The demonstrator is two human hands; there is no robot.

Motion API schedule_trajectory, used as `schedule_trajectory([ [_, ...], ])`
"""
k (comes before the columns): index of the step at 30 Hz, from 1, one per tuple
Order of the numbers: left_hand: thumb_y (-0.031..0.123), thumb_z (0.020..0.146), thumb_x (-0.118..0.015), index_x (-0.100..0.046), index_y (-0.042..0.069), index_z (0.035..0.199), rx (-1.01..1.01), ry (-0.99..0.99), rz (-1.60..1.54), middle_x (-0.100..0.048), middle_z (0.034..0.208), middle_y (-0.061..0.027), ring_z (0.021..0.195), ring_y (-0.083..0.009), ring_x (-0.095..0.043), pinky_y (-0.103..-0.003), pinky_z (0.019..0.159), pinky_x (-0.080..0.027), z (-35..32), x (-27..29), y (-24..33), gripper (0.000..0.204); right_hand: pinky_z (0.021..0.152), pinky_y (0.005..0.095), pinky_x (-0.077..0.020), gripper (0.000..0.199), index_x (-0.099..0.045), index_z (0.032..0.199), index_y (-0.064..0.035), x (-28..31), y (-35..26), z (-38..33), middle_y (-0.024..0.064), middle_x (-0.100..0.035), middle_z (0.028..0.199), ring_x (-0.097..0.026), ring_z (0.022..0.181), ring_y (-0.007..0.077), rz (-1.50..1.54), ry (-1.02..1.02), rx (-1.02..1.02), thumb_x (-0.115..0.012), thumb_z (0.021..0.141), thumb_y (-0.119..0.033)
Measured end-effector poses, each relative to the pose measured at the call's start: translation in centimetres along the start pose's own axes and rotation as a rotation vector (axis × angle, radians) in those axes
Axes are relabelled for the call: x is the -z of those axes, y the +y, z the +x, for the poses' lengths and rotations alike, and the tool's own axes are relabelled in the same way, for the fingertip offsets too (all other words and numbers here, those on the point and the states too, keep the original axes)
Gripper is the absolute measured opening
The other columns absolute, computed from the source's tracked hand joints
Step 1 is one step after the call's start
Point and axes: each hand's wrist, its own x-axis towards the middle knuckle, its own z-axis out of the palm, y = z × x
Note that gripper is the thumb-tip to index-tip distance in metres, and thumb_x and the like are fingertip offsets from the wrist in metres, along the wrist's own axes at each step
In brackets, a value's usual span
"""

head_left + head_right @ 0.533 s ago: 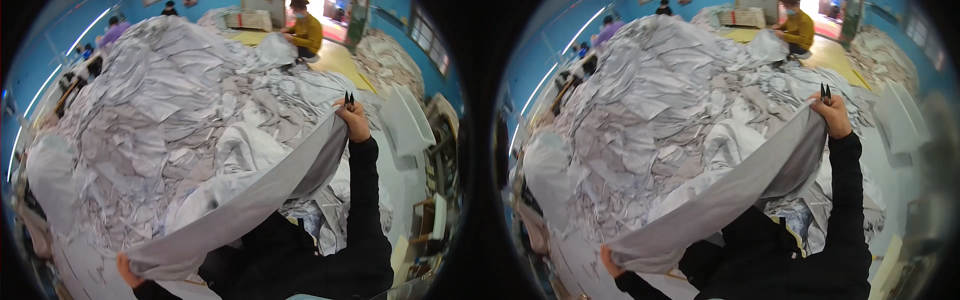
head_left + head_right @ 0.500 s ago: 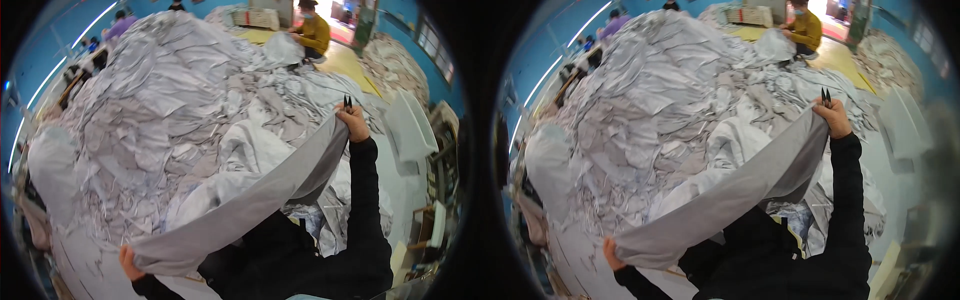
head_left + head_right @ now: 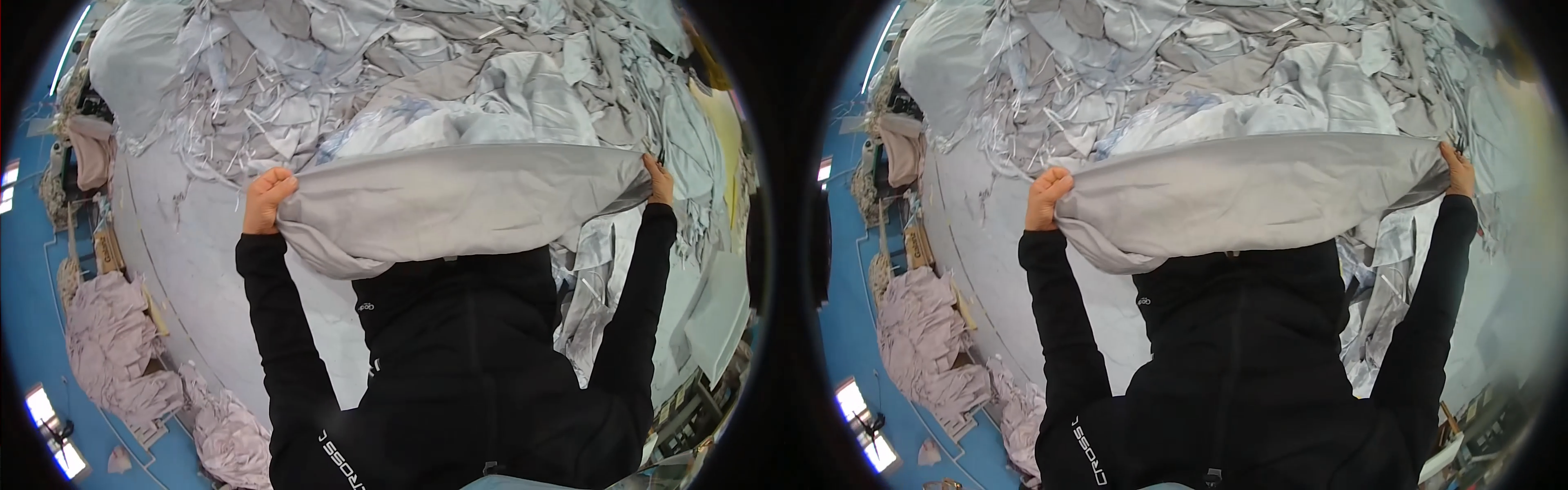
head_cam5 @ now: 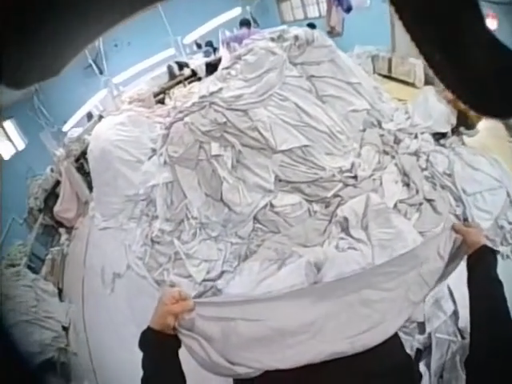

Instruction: Stuffing and preparing large pillows in a factory setting using hands and scissors for trimming.

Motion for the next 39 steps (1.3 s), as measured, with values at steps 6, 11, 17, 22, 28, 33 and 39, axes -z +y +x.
schedule_trajectory([
  [6,0.009,0.082,-0.065,-0.062,0.004,0.091,0.033,0.002,-0.054,-0.062,0.082,0.0015,0.072,-0.0062,-0.056,-0.02,0.069,-0.044,0.4,-0.8,-1.1,0.011,0.082,0.0216,-0.0415,0.035,-0.068,0.101,0.0013,0.0,2.9,0.3,0.0032,-0.067,0.094,-0.059,0.088,0.0099,-0.112,0.015,-0.044,-0.077,0.077,-0.023],
  [11,0.009,0.082,-0.064,-0.062,0.003,0.09,-0.032,0.012,0.094,-0.06,0.08,0.0031,0.073,-0.0051,-0.052,-0.02,0.069,-0.041,0.5,-0.3,-0.9,0.011,0.084,0.0229,-0.0424,0.033,-0.067,0.102,0.0044,-1.9,1.8,-1.0,0.0064,-0.068,0.097,-0.061,0.091,0.0126,-0.184,0.017,0.006,-0.072,0.08,-0.019],
  [17,0.007,0.081,-0.064,-0.063,0.002,0.09,-0.202,0.282,0.269,-0.055,0.078,0.0044,0.071,-0.0046,-0.047,-0.018,0.067,-0.036,0.7,2.4,-0.7,0.01,0.081,0.0236,-0.0435,0.029,-0.067,0.102,0.0028,-5.1,-1.8,-3.1,0.0041,-0.067,0.095,-0.06,0.087,0.0116,-0.188,-0.109,0.009,-0.07,0.08,-0.017],
  [22,0.007,0.086,-0.059,-0.055,0.002,0.088,-0.476,0.597,0.36,-0.053,0.078,0.0012,0.071,-0.0076,-0.048,-0.021,0.066,-0.039,-1.1,6.6,0.1,0.007,0.065,0.0201,-0.0412,0.013,-0.067,0.082,-0.0013,-10.6,-7.4,-6.6,-0.0039,-0.061,0.075,-0.053,0.069,0.0043,-0.147,-0.226,0.138,-0.072,0.08,-0.013],
  [28,0.004,0.086,-0.054,-0.051,0.002,0.091,-0.632,0.882,0.962,-0.052,0.079,-0.0063,0.069,-0.0164,-0.052,-0.027,0.066,-0.045,-3.7,7.8,-4.4,0.007,0.066,0.0209,-0.0434,0.011,-0.066,0.092,-0.0016,-10.1,-8.1,-9.9,-0.0021,-0.064,0.079,-0.055,0.073,0.0046,-0.391,-0.152,0.406,-0.067,0.081,-0.005],
  [33,0.003,0.083,-0.053,-0.052,0.001,0.09,-0.467,0.946,0.922,-0.056,0.084,-0.0106,0.076,-0.0239,-0.058,-0.033,0.07,-0.048,-4.5,5.3,-8.6,0.007,0.07,0.0232,-0.0467,0.017,-0.067,0.093,-0.0039,-9.2,-2.4,-11.0,0.0002,-0.065,0.079,-0.059,0.073,0.0086,-0.462,0.009,0.446,-0.065,0.077,0.001],
  [39,0.006,0.082,-0.054,-0.052,0.003,0.087,-0.389,1.018,0.939,-0.057,0.081,-0.0107,0.072,-0.0275,-0.058,-0.036,0.068,-0.048,-4.7,4.0,-9.4,0.006,0.072,0.022,-0.0466,0.014,-0.067,0.092,-0.0032,-9.8,-0.2,-11.5,-0.0002,-0.065,0.08,-0.059,0.074,0.0075,-0.39,0.081,0.395,-0.064,0.079,0.0],
])
